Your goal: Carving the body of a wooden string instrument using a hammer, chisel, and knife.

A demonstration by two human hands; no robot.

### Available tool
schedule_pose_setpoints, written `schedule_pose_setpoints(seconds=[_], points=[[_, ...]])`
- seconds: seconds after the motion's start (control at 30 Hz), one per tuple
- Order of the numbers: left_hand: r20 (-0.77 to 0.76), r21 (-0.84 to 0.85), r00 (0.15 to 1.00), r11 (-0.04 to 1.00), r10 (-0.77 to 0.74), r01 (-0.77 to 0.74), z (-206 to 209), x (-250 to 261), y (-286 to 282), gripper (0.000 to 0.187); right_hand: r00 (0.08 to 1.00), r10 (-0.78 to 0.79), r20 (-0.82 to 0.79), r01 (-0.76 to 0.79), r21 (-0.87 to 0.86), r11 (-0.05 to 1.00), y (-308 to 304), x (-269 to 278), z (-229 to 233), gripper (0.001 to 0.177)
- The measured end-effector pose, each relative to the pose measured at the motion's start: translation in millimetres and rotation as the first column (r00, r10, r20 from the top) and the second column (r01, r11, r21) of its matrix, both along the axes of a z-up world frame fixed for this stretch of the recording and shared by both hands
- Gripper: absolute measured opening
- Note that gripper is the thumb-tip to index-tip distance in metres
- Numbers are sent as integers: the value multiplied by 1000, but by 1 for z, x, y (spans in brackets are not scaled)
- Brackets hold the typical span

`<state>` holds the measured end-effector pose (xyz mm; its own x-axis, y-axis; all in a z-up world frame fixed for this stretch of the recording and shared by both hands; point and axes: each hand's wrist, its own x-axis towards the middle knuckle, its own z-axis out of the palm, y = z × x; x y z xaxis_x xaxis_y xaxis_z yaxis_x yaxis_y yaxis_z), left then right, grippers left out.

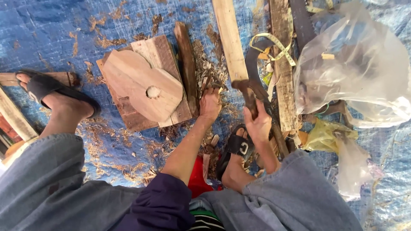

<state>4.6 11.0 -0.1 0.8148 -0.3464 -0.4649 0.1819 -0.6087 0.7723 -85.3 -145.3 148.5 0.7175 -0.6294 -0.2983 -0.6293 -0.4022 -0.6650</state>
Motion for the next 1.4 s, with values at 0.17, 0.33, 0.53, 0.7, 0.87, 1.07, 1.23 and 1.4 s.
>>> schedule_pose_setpoints(seconds=[0.17, 0.33, 0.53, 0.7, 0.87, 1.07, 1.23, 1.4], points=[[131, 240, 987, 969, -91, 58, -44, -4, -4, 29, 963, 68, -261, -1, 250, 968, -3, -16, -51, 57], [-15, 348, 997, 935, 74, -64, 11, -1, 15, 15, 995, 5, -103, 51, 538, 842, -19, -47, -80, 45], [-644, -615, 754, 499, 129, -611, 245, 25, 31, 27, 786, 388, -481, -377, 123, 918, -34, -55, -72, 75], [-589, -766, 802, 386, -102, -513, 346, 17, 57, 26, 745, 337, -576, -346, 98, 933, -23, -57, -30, 70], [-560, -828, 791, 178, -246, -531, 379, 9, 76, 18, 869, 413, -272, -374, 187, 908, -40, -29, 31, 55], [-573, -809, 769, 48, -284, -585, 367, 2, 74, 17, 911, 388, -141, -348, 244, 905, -42, -35, 25, 49], [-73, -788, 973, 586, 219, -191, 302, 6, 40, 22, 905, 318, -283, -313, 66, 948, -38, -84, -49, 67], [442, -441, 837, 891, 324, -112, 177, 13, 4, 12, 893, 318, -318, -419, -333, 845, -21, -90, -53, 64]])
